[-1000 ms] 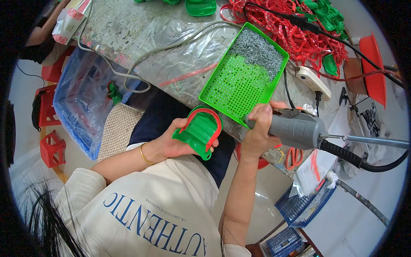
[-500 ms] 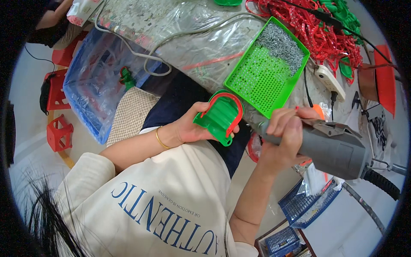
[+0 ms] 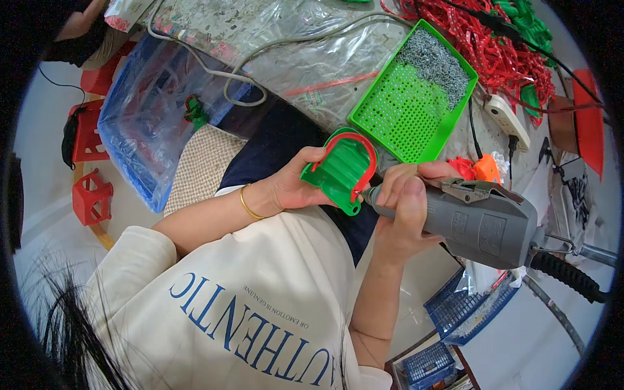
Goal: Assembling green and red plastic toy parts using an electric screwdriver to fasten them with screws.
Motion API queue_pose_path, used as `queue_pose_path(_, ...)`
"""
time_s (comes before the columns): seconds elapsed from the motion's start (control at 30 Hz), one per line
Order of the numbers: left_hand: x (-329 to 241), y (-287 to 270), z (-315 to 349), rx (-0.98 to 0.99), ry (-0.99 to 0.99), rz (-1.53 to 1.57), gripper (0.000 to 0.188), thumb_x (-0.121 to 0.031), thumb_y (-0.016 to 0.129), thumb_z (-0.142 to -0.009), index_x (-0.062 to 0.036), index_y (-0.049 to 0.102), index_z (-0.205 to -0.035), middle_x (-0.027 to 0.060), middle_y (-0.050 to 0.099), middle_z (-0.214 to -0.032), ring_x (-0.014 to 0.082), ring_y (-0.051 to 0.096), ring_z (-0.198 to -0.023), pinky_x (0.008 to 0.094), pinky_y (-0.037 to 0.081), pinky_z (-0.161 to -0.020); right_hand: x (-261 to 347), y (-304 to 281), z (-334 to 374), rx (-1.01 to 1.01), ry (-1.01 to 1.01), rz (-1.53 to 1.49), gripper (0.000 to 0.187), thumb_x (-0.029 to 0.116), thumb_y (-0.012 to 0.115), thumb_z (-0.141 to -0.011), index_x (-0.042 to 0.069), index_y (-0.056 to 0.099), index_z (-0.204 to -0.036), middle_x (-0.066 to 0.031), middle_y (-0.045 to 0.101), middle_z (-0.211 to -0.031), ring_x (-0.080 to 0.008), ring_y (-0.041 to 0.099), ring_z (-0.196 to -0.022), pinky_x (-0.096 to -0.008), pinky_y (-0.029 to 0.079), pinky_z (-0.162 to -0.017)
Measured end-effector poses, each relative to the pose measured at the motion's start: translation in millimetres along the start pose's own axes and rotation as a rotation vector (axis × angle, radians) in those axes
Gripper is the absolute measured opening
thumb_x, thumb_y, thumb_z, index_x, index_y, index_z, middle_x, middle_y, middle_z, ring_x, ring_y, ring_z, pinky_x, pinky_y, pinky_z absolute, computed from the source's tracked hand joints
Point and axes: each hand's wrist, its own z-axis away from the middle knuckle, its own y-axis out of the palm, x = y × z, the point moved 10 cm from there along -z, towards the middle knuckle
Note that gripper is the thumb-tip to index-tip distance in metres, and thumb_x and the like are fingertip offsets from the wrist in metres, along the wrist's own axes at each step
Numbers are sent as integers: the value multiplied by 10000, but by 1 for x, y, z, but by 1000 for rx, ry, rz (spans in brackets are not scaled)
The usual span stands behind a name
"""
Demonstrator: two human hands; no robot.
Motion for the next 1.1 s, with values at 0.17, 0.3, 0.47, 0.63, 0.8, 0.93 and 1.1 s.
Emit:
queue_pose_path(0.17,-1,1,1,-20,8,-3,550,-380,551,-864,-22,468,-1273,162,554,-1222,315,542,-1126,488,451,-939,-4,-1,1,7,0,20,207,68,518,-817,21,532,-1019,-23,418,-554,-116,381,-474,-265,334,-507)
queue_pose_path(0.3,-1,2,1,-3,10,20,546,-371,555,-865,-20,466,-1274,163,554,-1221,314,543,-1124,495,445,-945,-2,-2,0,-8,-6,10,206,37,521,-799,-2,494,-1000,-40,434,-554,-125,400,-451,-273,353,-491)
queue_pose_path(0.47,0,2,0,13,5,16,548,-365,563,-861,-14,467,-1271,168,556,-1217,312,545,-1122,501,441,-948,-1,-3,0,-13,-13,-7,215,9,528,-785,-26,453,-983,-59,446,-554,-135,417,-428,-280,373,-479)
queue_pose_path(0.63,1,2,1,19,-4,38,548,-364,562,-861,-13,466,-1271,167,557,-1217,310,545,-1122,496,440,-951,-1,-1,2,1,-29,9,206,9,524,-788,-28,453,-978,-64,450,-554,-138,424,-432,-285,381,-478)
queue_pose_path(0.8,1,-2,4,-10,2,42,542,-362,565,-860,-20,469,-1270,160,557,-1219,307,545,-1123,502,437,-952,-3,3,5,5,-27,22,203,14,523,-792,-28,447,-976,-66,452,-554,-143,432,-438,-288,383,-477)
queue_pose_path(0.93,0,4,3,29,12,76,546,-365,562,-864,-21,463,-1276,161,547,-1232,310,531,-1144,501,434,-956,2,2,6,-17,-85,13,210,23,523,-797,-21,437,-983,-60,442,-561,-142,430,-445,-289,381,-474)
queue_pose_path(1.1,-2,7,1,64,10,-2,563,-367,559,-866,-14,446,-1291,172,538,-1241,320,510,-1172,495,439,-952,0,-9,19,-135,-133,70,227,31,522,-802,-9,422,-1002,-48,423,-569,-136,418,-447,-290,383,-490)
